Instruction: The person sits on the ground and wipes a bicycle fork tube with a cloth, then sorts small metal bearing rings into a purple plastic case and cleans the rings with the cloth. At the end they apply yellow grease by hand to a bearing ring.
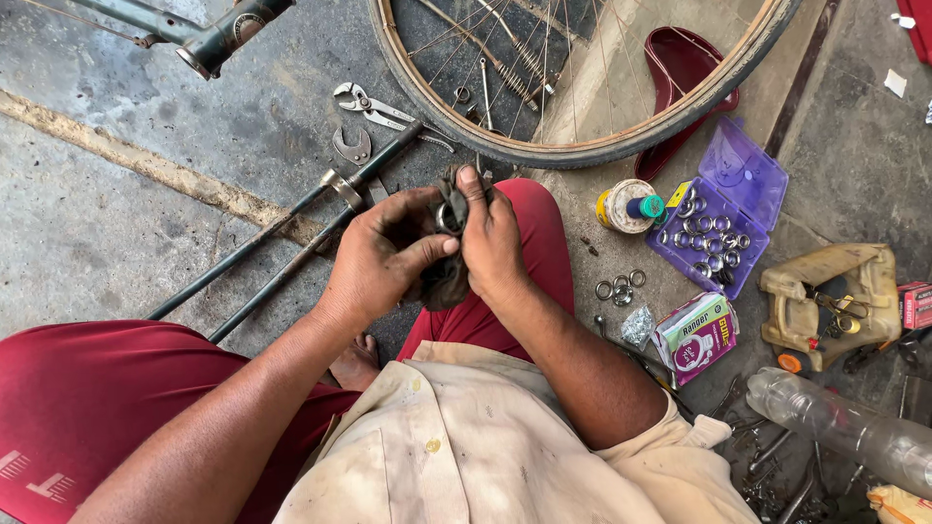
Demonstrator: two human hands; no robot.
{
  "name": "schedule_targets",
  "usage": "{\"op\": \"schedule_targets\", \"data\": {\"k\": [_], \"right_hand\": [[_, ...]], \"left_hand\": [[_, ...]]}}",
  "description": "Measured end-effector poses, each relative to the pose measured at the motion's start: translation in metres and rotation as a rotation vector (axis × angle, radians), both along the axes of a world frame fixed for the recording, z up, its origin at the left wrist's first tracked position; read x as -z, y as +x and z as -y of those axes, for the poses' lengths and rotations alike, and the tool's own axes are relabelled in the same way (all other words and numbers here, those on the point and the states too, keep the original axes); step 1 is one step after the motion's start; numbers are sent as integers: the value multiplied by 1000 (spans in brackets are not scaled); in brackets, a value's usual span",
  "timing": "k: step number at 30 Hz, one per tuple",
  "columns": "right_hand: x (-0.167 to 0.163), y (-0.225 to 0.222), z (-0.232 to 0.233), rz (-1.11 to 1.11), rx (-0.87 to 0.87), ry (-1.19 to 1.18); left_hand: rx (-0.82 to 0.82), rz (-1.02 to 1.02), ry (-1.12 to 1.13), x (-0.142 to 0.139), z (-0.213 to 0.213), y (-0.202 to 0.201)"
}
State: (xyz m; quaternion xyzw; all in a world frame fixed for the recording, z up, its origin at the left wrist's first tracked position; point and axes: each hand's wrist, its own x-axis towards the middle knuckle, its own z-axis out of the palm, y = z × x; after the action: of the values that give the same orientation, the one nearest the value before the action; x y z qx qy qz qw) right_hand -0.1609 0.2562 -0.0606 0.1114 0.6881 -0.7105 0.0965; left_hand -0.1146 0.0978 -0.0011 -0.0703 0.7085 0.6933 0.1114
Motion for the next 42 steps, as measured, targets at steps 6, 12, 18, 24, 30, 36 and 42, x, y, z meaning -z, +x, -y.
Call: {"op": "schedule_targets", "data": {"k": [6,12,18,24,30,36,42], "right_hand": [[-8,6,3,-151,-81,61],[-14,7,7,120,40,-201],[-19,10,5,166,23,-258],[-16,11,6,233,44,-408],[-42,-9,-14,-167,83,10],[-104,-12,-46,-879,-463,634],[-109,-6,-28,-1338,-736,779]], "left_hand": [[-5,-41,195,7,9,-5],[87,-351,-146,2,11,-7],[118,-287,-127,-3,11,-6],[72,-14,400,4,15,-9],[113,50,603,-2,34,-12],[199,9,505,-13,48,-17],[252,83,304,-8,32,-9]]}}
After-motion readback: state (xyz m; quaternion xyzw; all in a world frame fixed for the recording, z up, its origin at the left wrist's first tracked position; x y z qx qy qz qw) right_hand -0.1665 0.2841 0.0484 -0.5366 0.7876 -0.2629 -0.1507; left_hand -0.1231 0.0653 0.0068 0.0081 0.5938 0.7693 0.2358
